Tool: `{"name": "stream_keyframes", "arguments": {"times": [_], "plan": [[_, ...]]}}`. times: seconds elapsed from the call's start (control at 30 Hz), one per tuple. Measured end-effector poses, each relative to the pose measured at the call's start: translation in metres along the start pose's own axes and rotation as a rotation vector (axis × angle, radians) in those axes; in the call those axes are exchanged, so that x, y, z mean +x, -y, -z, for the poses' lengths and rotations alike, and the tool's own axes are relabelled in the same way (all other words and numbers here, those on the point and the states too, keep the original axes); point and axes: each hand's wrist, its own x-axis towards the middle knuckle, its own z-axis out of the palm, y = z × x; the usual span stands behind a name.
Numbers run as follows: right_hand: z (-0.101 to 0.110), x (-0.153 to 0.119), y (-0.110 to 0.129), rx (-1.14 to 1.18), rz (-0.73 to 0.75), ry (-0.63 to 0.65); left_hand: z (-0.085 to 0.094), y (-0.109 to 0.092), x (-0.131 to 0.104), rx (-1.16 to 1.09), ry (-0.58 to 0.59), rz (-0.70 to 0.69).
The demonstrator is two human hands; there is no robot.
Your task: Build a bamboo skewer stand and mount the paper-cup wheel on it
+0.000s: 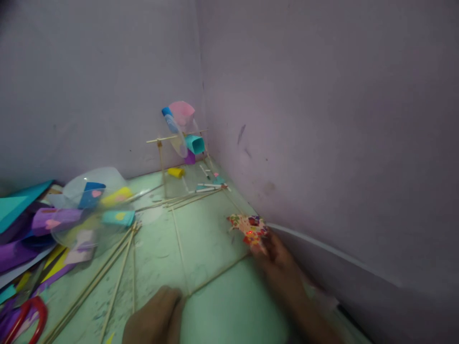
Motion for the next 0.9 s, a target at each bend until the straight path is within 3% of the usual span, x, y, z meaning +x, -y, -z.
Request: {"name": "stream_keyframes", "arguments": {"times": [0.17,0.37,0.63,0.9], "plan": [[-0.002,0.007,0.003,-0.025,-0.009,0.001,0.001,0.000,0.003,0.044,0.016,-0.023],[0.004,0.003,0.011,-0.047,-0.030,-0.087,0.003,-0.004,0.006,0.012,0.038,0.008],[0.020,-0.025,0.010,-0.115,0.012,-0.133,0.025,-0.007,0.011,-0.006,0.207,0.084],[0.019,-0.005,0.012,-0.034,0.113,-0.195,0.023,-0.015,0.024,0.058,0.254,0.120]]}}
